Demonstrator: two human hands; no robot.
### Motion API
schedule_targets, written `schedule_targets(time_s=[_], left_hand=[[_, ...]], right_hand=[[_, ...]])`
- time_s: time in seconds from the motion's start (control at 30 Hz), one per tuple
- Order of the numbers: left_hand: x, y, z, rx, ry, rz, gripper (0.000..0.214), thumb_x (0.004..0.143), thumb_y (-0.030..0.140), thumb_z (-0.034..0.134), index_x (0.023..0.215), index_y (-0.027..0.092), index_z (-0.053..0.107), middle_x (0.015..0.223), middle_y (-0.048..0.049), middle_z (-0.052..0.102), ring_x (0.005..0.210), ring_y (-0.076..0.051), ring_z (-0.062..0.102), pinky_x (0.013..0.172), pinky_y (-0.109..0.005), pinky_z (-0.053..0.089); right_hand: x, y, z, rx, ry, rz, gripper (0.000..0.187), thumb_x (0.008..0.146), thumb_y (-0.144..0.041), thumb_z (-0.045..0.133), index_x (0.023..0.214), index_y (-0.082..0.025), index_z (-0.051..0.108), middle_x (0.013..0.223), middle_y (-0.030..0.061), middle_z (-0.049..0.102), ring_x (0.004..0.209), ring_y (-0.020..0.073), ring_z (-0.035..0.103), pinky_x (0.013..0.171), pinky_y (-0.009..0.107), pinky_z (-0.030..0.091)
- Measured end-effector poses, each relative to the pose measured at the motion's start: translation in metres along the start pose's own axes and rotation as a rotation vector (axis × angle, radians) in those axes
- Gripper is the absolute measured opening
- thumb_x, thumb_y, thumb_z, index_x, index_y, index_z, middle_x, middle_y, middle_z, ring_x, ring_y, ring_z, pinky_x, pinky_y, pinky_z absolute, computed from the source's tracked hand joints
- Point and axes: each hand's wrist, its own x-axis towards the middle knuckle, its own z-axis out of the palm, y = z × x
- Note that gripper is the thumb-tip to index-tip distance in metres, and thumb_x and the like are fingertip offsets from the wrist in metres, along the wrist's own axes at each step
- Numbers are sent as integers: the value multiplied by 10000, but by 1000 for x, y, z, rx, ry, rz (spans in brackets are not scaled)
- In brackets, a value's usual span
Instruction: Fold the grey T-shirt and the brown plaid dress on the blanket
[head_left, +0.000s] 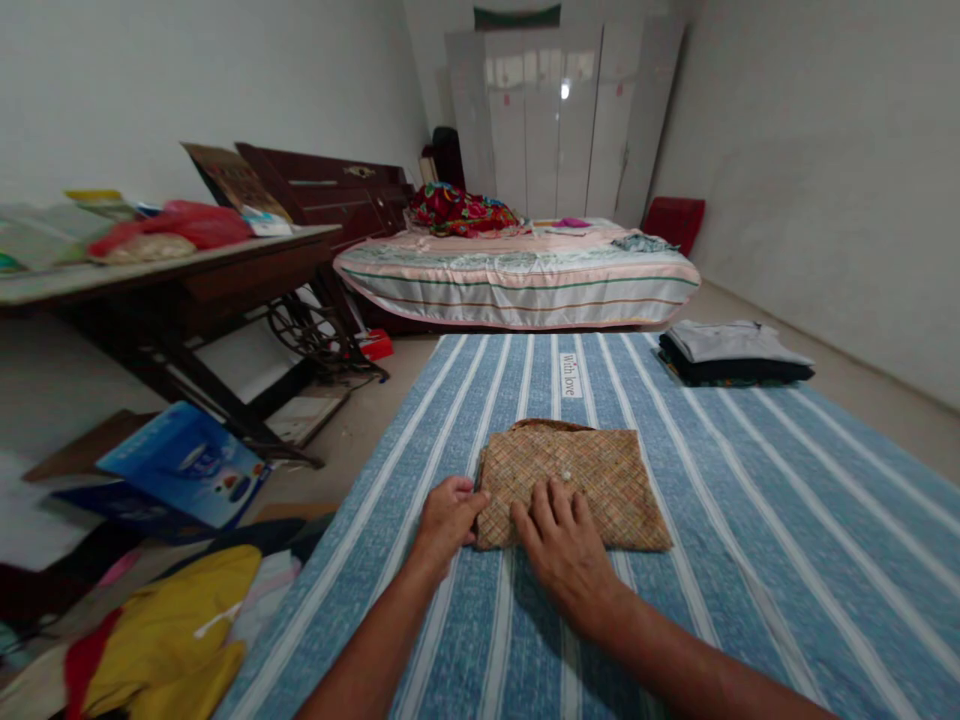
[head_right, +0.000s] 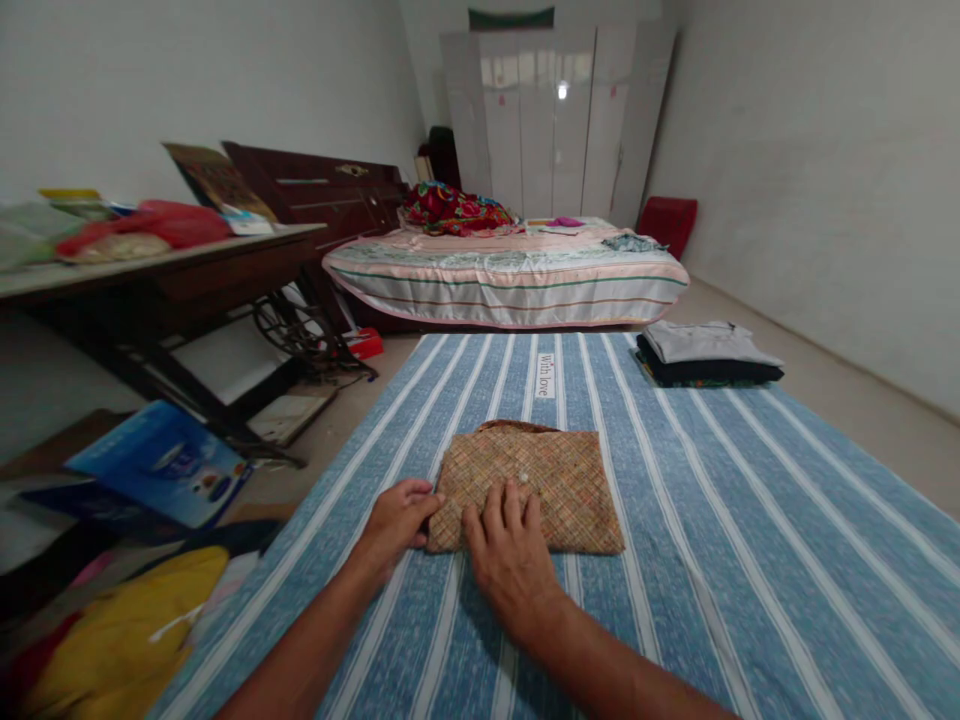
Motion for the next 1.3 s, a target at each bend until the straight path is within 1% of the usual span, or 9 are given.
schedule_targets(time_s=[0.23, 0.43, 0.53, 0.63, 0.8, 0.9, 1.03, 1.17, 1.3], left_hand=[[9, 6, 8, -232, -82, -38, 331, 531, 230, 686, 827, 152, 560, 526, 47, 549, 432, -99, 493, 384, -190, 313], [-10, 11, 3, -367, -66, -61, 267, 621, 338, 671, 791, 157, 573, 620, 10, 604, 498, -98, 556, 444, -191, 378], [-26, 3, 4, -414, -116, -151, 257, 662, 322, 663, 831, 152, 572, 719, -44, 654, 576, -132, 613, 484, -217, 435], [-39, -4, 10, -424, -188, -207, 231, 702, 294, 655, 865, 148, 583, 801, -81, 669, 676, -165, 645, 524, -239, 474], [-54, -5, 20, -547, -235, -220, 342, 730, 421, 672, 961, 182, 594, 996, -106, 658, 899, -234, 647, 598, -320, 532], [-65, -7, 18, -753, -385, -203, 467, 718, 545, 653, 1028, 199, 607, 1020, -97, 677, 869, -245, 662, 628, -355, 544], [-78, -15, 4, -883, -403, -183, 406, 681, 456, 712, 973, 184, 645, 923, -77, 719, 865, -250, 677, 707, -342, 545], [-83, -23, -8, -651, -390, -203, 331, 569, 254, 780, 858, 157, 651, 820, -69, 724, 828, -248, 685, 729, -328, 538], [-85, -26, -9, -417, -358, -198, 423, 527, 259, 793, 905, 167, 627, 822, -48, 714, 791, -238, 686, 664, -314, 536]], right_hand=[[31, -2, 3, 51, -120, 114, 406, 909, -137, 359, 1288, -137, 507, 1195, 267, 566, 1077, 373, 550, 812, 573, 433], [68, 38, -18, 628, -384, 312, 343, 737, -32, 477, 1016, -124, 654, 963, 181, 668, 943, 323, 619, 831, 479, 447], [93, 69, -26, 808, -417, 344, 194, 663, -71, 560, 785, -168, 676, 779, 60, 686, 868, 253, 637, 814, 348, 469], [112, 95, -38, 1031, -432, 440, 81, 645, -128, 550, 647, -159, 625, 602, 24, 636, 710, 229, 643, 671, 313, 506], [116, 114, -76, 1391, -321, 546, 258, 611, -187, 521, 843, -137, 625, 698, 51, 673, 684, 212, 656, 636, 324, 533], [92, 108, -88, 1633, -154, 642, 343, 634, -228, 511, 944, -136, 624, 803, 85, 695, 773, 231, 669, 714, 360, 542], [17, 76, -61, 1850, 71, 854, 343, 709, -298, 475, 963, -149, 650, 880, 112, 710, 868, 277, 672, 740, 401, 552], [-70, 33, -23, 1843, 168, 1075, 348, 770, -326, 428, 976, -158, 653, 826, 105, 714, 849, 286, 682, 705, 440, 558], [-109, 25, -21, 1951, 209, 1196, 249, 717, -299, 574, 923, -179, 647, 886, 85, 717, 859, 267, 680, 727, 409, 553]])
